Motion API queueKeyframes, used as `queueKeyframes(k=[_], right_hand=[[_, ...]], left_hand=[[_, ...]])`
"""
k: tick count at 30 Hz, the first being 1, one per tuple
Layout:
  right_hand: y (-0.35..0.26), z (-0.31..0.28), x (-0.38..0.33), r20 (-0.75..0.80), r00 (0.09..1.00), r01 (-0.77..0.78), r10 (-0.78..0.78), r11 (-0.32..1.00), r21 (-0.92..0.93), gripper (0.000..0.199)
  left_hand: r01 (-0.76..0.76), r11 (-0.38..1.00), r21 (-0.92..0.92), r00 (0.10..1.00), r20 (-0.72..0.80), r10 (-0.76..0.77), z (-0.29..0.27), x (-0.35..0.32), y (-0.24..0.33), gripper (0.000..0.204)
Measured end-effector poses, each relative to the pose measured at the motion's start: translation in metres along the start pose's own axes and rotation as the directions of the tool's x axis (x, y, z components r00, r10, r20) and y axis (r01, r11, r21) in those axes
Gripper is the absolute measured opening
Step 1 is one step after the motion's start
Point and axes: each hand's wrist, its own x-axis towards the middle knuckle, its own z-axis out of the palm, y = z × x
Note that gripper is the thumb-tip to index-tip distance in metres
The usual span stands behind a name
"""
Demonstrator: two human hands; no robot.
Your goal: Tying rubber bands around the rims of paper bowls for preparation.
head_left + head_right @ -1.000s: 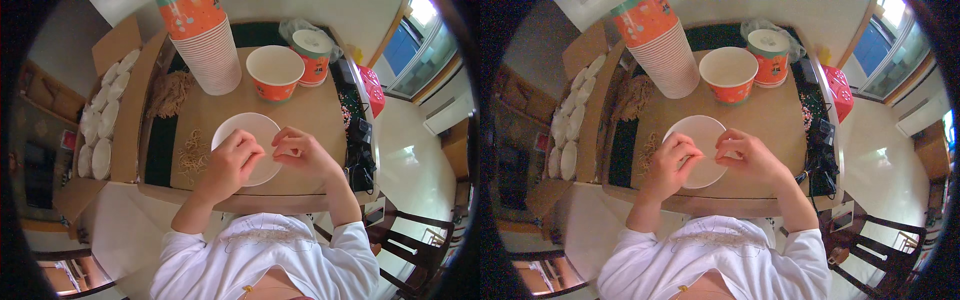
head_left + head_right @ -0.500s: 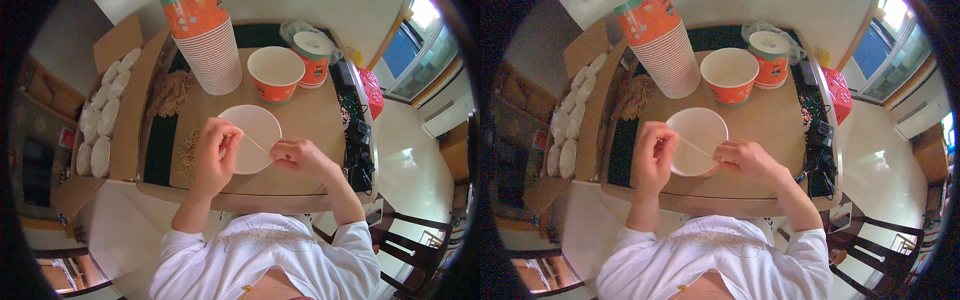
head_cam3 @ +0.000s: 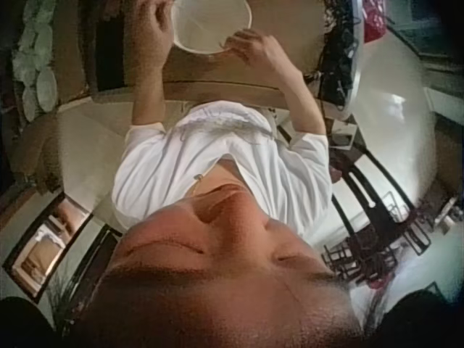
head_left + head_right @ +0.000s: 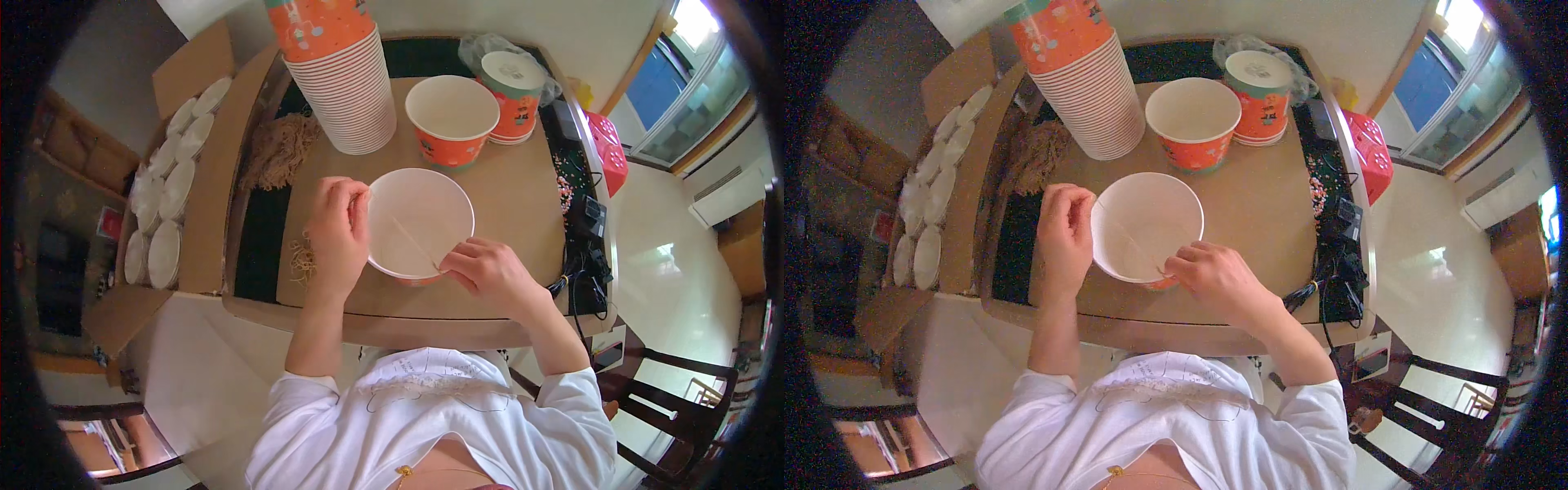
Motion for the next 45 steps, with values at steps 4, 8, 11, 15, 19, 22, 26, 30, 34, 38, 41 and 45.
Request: queueKeyframes(k=[4, 8, 11, 15, 19, 22, 26, 30, 34, 38, 41, 45], right_hand=[[0.003, 0.01, -0.003, -0.007, 1.0, 0.021, -0.021, 1.0, 0.0, 0.018], [0.001, 0.015, -0.003, -0.004, 0.999, -0.035, 0.034, 0.998, -0.046, 0.013], [0.0, 0.011, -0.004, 0.02, 0.999, -0.027, 0.028, 0.999, -0.03, 0.01], [-0.001, 0.0, -0.009, 0.036, 0.989, -0.149, 0.145, 0.941, 0.305, 0.014], [-0.005, -0.002, 0.0, 0.058, 0.945, -0.327, 0.322, 0.938, 0.12, 0.017], [0.011, -0.003, -0.002, -0.007, 0.979, -0.205, 0.206, 0.976, 0.073, 0.018], [0.047, -0.016, 0.013, 0.021, 0.995, -0.096, 0.098, 0.991, -0.097, 0.017], [0.103, -0.025, 0.028, 0.01, 0.997, 0.077, -0.076, 0.99, -0.116, 0.018], [0.114, -0.04, 0.043, -0.009, 0.999, -0.047, 0.046, 0.997, -0.067, 0.018], [0.087, -0.047, 0.034, -0.149, 0.984, -0.096, 0.098, 0.995, 0.023, 0.017], [0.054, -0.029, 0.018, -0.509, 0.837, -0.215, 0.204, 0.976, 0.037, 0.022], [0.007, 0.021, -0.016, -0.411, 0.818, -0.244, 0.403, 0.889, 0.387, 0.018]], left_hand=[[0.054, 0.98, 0.189, 0.979, 0.185, -0.09, 0.021, -0.002, -0.02, 0.005], [0.01, 0.934, 0.357, 0.974, 0.206, -0.089, 0.034, -0.001, -0.02, 0.007], [-0.109, 0.904, 0.414, 0.973, 0.23, 0.013, 0.039, 0.004, -0.018, 0.009], [0.033, 0.996, 0.078, 0.915, 0.398, -0.062, 0.027, 0.006, 0.002, 0.007], [0.075, 0.985, -0.154, 0.881, 0.474, 0.008, 0.011, 0.016, 0.02, 0.007], [0.056, 0.998, 0.0, 0.864, 0.501, -0.049, 0.002, 0.038, 0.009, 0.006], [0.126, 0.992, 0.025, 0.758, 0.642, -0.113, -0.014, 0.034, -0.011, 0.009], [0.053, 0.994, -0.094, 0.753, 0.658, 0.022, -0.005, 0.016, -0.02, 0.009], [-0.022, 0.995, -0.1, 0.728, 0.68, 0.085, 0.002, 0.011, -0.011, 0.011], [-0.085, 0.993, -0.082, 0.732, 0.671, 0.118, 0.004, 0.005, -0.013, 0.011], [-0.261, 0.965, 0.032, 0.763, 0.619, 0.186, 0.006, -0.007, 0.006, 0.008], [-0.243, 0.964, 0.108, 0.796, 0.59, 0.135, 0.022, -0.033, 0.038, 0.006]])
